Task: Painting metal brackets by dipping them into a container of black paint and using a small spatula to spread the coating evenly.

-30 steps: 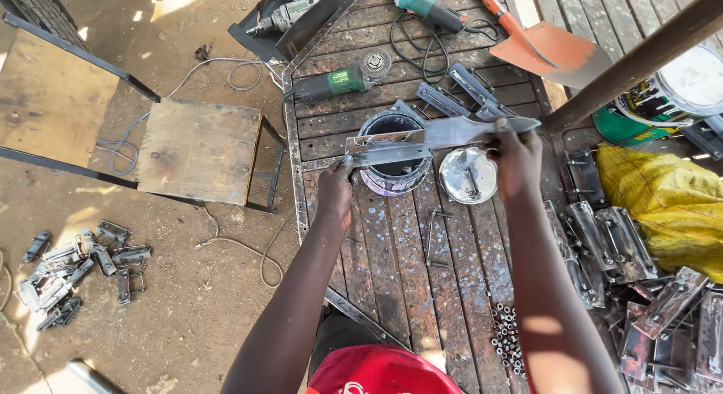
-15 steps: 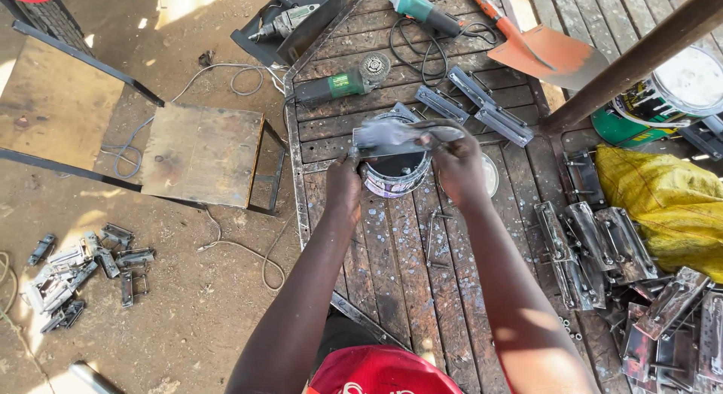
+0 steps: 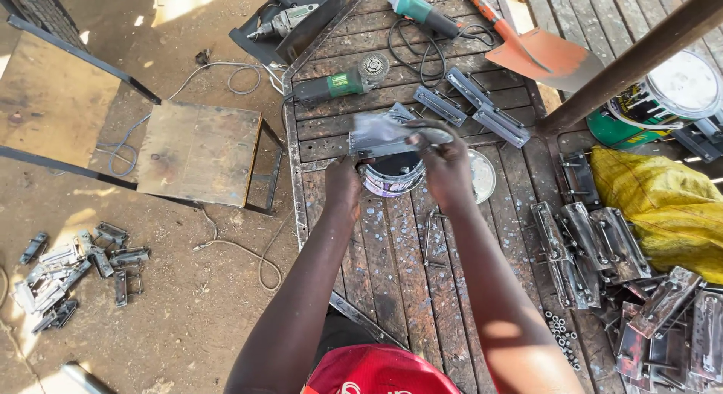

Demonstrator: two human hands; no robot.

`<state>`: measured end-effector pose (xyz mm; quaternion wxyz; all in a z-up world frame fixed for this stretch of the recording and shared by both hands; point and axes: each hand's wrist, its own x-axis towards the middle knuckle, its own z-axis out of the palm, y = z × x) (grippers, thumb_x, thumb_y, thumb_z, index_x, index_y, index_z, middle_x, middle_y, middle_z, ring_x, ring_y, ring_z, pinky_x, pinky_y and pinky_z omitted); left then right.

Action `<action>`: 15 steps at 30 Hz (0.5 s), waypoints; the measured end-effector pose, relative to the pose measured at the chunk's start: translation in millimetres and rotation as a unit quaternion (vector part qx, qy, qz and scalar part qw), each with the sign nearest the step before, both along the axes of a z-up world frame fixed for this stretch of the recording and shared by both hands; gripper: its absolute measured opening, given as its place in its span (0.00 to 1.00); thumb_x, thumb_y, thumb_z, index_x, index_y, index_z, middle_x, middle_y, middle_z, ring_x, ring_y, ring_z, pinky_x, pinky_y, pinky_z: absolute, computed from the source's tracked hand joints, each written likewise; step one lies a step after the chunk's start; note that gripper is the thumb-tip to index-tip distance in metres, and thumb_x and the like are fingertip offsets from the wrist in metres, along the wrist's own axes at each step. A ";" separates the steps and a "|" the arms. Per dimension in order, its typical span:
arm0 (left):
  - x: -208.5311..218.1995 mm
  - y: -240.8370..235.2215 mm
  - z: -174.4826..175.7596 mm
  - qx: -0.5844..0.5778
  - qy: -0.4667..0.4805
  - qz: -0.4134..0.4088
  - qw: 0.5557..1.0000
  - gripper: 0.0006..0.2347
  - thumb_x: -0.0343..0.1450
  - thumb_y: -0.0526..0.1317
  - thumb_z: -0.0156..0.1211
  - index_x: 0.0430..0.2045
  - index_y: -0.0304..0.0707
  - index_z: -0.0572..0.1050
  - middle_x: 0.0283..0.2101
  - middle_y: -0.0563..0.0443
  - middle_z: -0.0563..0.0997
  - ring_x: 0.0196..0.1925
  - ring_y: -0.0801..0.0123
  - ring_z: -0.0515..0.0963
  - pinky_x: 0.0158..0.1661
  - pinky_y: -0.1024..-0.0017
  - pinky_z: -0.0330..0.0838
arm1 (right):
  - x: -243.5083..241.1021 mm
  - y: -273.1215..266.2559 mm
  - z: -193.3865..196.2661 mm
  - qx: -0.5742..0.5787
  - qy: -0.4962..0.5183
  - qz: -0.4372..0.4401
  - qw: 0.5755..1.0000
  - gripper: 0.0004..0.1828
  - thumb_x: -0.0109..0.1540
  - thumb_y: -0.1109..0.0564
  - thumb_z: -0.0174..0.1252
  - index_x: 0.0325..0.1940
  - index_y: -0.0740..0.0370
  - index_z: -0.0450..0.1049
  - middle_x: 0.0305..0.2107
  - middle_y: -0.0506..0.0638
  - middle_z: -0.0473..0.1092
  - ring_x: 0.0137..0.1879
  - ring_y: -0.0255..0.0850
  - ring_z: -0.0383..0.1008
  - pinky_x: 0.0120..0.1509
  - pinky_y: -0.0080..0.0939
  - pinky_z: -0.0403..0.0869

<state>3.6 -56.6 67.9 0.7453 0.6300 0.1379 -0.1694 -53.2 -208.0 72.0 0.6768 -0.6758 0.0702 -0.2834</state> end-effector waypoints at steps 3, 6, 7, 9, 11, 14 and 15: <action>14.7 4.0 -30.5 0.016 -0.008 -0.003 1.000 0.10 0.65 0.39 0.53 0.21 0.39 0.83 0.18 0.55 0.77 0.19 0.81 0.62 0.24 0.79 0.54 | 1.8 -23.8 -13.3 0.019 -0.025 -0.006 0.999 0.08 0.67 0.65 0.60 0.51 0.65 0.76 0.46 0.57 0.76 0.48 0.41 0.79 0.60 0.44 0.77; 7.8 4.8 -7.0 0.018 -0.015 -0.004 1.000 0.11 0.66 0.39 0.52 0.20 0.38 0.84 0.15 0.56 0.68 0.17 0.78 0.59 0.21 0.78 0.56 | -6.3 -0.1 15.5 0.048 -0.027 0.016 0.998 0.09 0.66 0.63 0.61 0.51 0.65 0.76 0.46 0.58 0.76 0.49 0.42 0.77 0.62 0.43 0.77; 6.4 2.9 -9.8 0.016 -0.013 -0.005 1.000 0.11 0.66 0.39 0.52 0.20 0.38 0.84 0.15 0.56 0.68 0.17 0.78 0.59 0.21 0.78 0.56 | -6.9 5.2 20.0 0.047 -0.026 0.015 0.998 0.09 0.66 0.63 0.61 0.51 0.65 0.76 0.46 0.58 0.76 0.49 0.42 0.77 0.62 0.43 0.77; 9.0 -1.1 -13.5 -0.002 -0.004 0.000 1.000 0.10 0.67 0.38 0.52 0.22 0.37 0.83 0.18 0.55 0.75 0.18 0.81 0.62 0.22 0.79 0.54 | -2.9 15.9 29.9 0.027 -0.016 0.029 0.999 0.08 0.66 0.66 0.60 0.50 0.66 0.77 0.42 0.56 0.77 0.46 0.39 0.77 0.59 0.46 0.77; 3.2 -1.2 -4.0 0.006 -0.006 0.002 1.000 0.11 0.66 0.38 0.52 0.22 0.37 0.83 0.18 0.54 0.76 0.18 0.81 0.62 0.22 0.80 0.54 | -2.1 1.4 19.8 0.007 -0.009 0.011 1.000 0.08 0.66 0.66 0.60 0.50 0.66 0.77 0.42 0.56 0.77 0.45 0.39 0.77 0.58 0.45 0.76; 12.3 2.9 -20.6 0.038 -0.018 -0.001 0.999 0.11 0.66 0.40 0.53 0.20 0.39 0.83 0.19 0.54 0.78 0.19 0.80 0.62 0.24 0.79 0.56 | -0.3 -1.5 26.9 -0.024 0.004 0.002 1.000 0.08 0.66 0.66 0.61 0.50 0.65 0.78 0.41 0.55 0.77 0.45 0.38 0.77 0.58 0.44 0.76; 16.0 4.3 -32.2 0.061 -0.026 -0.008 0.998 0.11 0.66 0.41 0.53 0.20 0.41 0.83 0.21 0.54 0.80 0.20 0.77 0.63 0.25 0.77 0.56 | -2.6 0.3 32.4 -0.035 0.011 0.009 0.999 0.08 0.66 0.66 0.61 0.50 0.65 0.78 0.40 0.55 0.77 0.45 0.38 0.77 0.57 0.44 0.76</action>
